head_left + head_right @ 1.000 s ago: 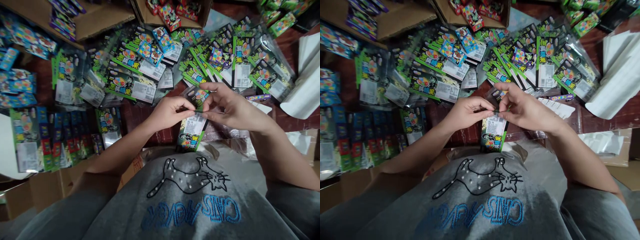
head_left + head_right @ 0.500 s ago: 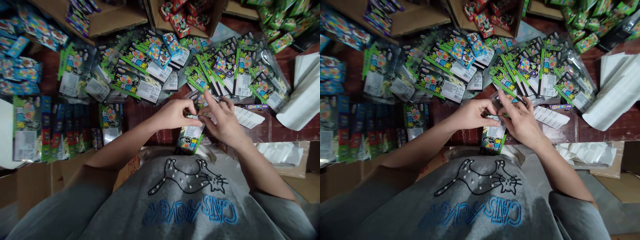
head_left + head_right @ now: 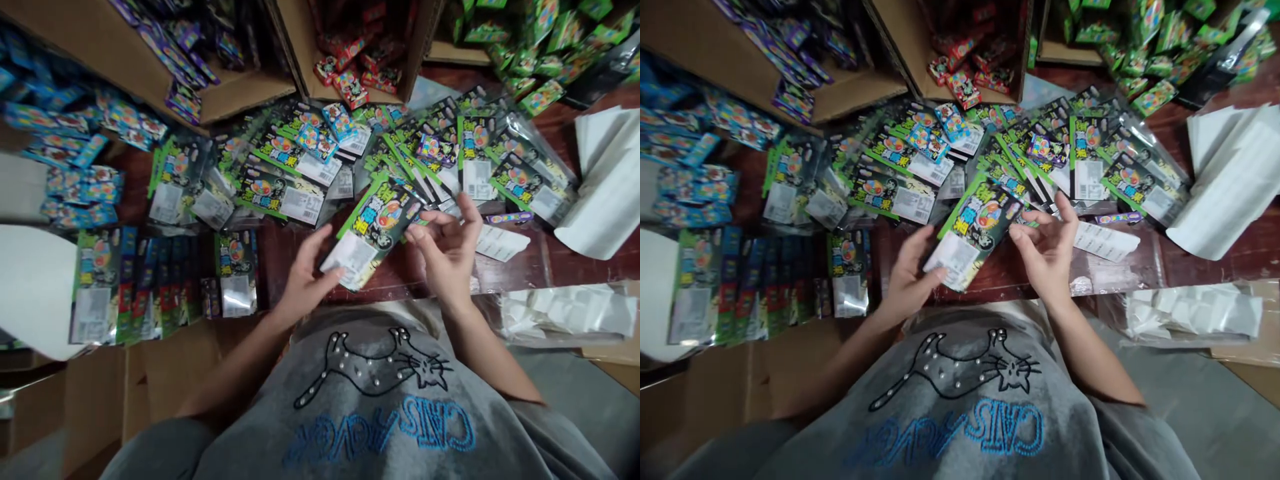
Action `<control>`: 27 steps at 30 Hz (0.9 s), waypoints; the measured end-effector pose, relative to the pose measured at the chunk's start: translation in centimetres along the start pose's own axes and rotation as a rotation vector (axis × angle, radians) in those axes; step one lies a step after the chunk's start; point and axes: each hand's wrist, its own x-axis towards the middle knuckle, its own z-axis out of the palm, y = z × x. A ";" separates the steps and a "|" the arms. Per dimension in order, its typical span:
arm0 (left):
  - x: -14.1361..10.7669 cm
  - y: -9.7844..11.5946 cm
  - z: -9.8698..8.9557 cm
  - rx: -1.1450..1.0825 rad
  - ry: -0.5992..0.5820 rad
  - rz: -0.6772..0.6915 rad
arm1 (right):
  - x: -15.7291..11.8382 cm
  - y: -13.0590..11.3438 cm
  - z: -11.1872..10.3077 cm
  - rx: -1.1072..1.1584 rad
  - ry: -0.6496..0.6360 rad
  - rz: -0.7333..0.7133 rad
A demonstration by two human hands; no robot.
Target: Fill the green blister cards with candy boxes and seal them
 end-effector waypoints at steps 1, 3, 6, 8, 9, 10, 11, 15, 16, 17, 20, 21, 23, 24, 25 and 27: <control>-1.0 0.1 0.8 -0.025 -0.052 -0.014 | 0.4 0.2 0.4 0.009 0.006 -0.025; -1.9 0.3 2.0 -0.105 -0.128 -0.007 | 1.0 0.4 0.8 0.002 -0.017 -0.062; -0.6 0.8 2.5 -0.139 -0.101 0.023 | 1.3 -0.1 1.0 -0.025 -0.099 -0.079; 0.9 1.1 2.4 -0.121 -0.012 0.054 | 1.1 -0.7 1.0 -0.036 -0.166 -0.099; 1.5 1.2 2.3 -0.115 0.014 0.069 | 0.9 -0.9 1.0 -0.046 -0.198 -0.108; 2.0 1.3 2.2 -0.113 0.017 0.078 | 0.7 -1.1 0.9 -0.061 -0.228 -0.112; 2.3 1.5 2.2 -0.116 -0.006 0.072 | 0.5 -1.3 0.7 -0.080 -0.259 -0.110; 1.9 1.8 2.0 -0.139 -0.163 -0.038 | -0.6 -1.4 -0.2 -0.127 -0.412 -0.051; 1.6 1.8 1.9 -0.149 -0.191 -0.058 | -0.9 -1.3 -0.4 -0.130 -0.430 -0.031; 1.5 1.9 1.8 -0.152 -0.210 -0.070 | -1.2 -1.3 -0.5 -0.130 -0.435 -0.016; 1.8 1.9 0.9 -0.091 -0.177 -0.060 | -1.5 -1.2 0.0 -0.134 -0.427 0.003; 2.0 1.8 0.5 -0.068 -0.134 -0.032 | -1.5 -1.2 0.5 -0.139 -0.419 -0.003; 2.3 1.6 -0.1 -0.060 -0.047 0.025 | -1.4 -1.4 1.7 -0.152 -0.417 -0.005; 2.4 1.5 -0.4 -0.079 -0.008 0.038 | -1.3 -1.5 2.4 -0.155 -0.427 -0.002; 2.4 1.4 -0.7 -0.105 0.027 0.035 | -1.2 -1.5 3.0 -0.150 -0.443 -0.004; 2.1 1.2 -1.0 -0.150 0.094 -0.007 | -0.9 -1.4 4.0 -0.132 -0.487 -0.015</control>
